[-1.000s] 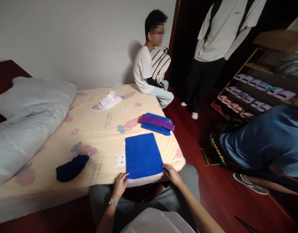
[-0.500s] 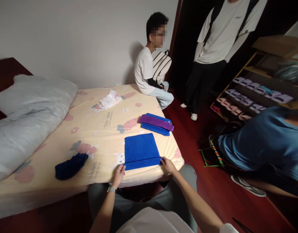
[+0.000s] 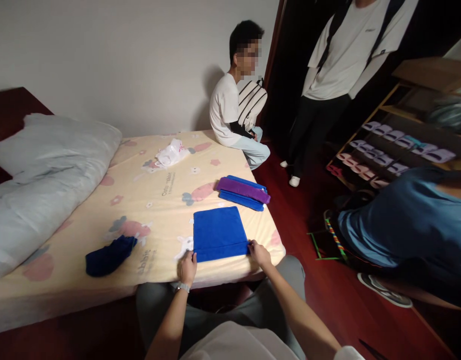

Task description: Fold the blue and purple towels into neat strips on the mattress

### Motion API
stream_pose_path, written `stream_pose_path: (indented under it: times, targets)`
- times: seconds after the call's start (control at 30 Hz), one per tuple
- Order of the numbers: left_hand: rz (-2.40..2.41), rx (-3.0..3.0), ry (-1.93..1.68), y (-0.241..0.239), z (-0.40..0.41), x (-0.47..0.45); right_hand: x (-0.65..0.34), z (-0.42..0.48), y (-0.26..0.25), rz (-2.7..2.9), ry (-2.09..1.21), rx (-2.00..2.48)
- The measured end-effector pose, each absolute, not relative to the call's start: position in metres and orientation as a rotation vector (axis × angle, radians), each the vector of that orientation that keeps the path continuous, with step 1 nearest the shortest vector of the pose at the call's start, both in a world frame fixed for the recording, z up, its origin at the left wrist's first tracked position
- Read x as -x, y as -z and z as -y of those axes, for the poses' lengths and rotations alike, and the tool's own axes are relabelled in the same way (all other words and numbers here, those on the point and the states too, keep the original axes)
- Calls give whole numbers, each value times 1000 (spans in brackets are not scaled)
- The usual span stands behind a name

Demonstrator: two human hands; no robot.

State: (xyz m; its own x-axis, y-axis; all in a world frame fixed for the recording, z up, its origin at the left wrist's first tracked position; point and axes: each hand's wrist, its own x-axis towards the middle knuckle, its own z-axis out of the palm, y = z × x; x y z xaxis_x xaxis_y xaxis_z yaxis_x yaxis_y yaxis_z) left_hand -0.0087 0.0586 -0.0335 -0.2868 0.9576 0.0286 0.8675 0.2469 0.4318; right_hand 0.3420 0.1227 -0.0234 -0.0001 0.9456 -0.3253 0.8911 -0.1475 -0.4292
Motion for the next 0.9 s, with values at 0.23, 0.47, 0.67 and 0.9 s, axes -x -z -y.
stream_pose_path:
  times: [0.23, 0.47, 0.67, 0.9]
  targets:
    - [-2347, -1828, -655, 25, -49, 13, -330, -114, 17, 1968, -678, 2182]
    - [-1796, -2282, -591, 17, -37, 21, -350, -105, 21, 2153, -542, 1559]
    - [-1809, -2282, -503, 26, -46, 22, -354, -111, 32, 2346, -605, 1466]
    - [-1818, -2108, -729, 33, -54, 30, -351, -119, 38, 2254, -586, 1429]
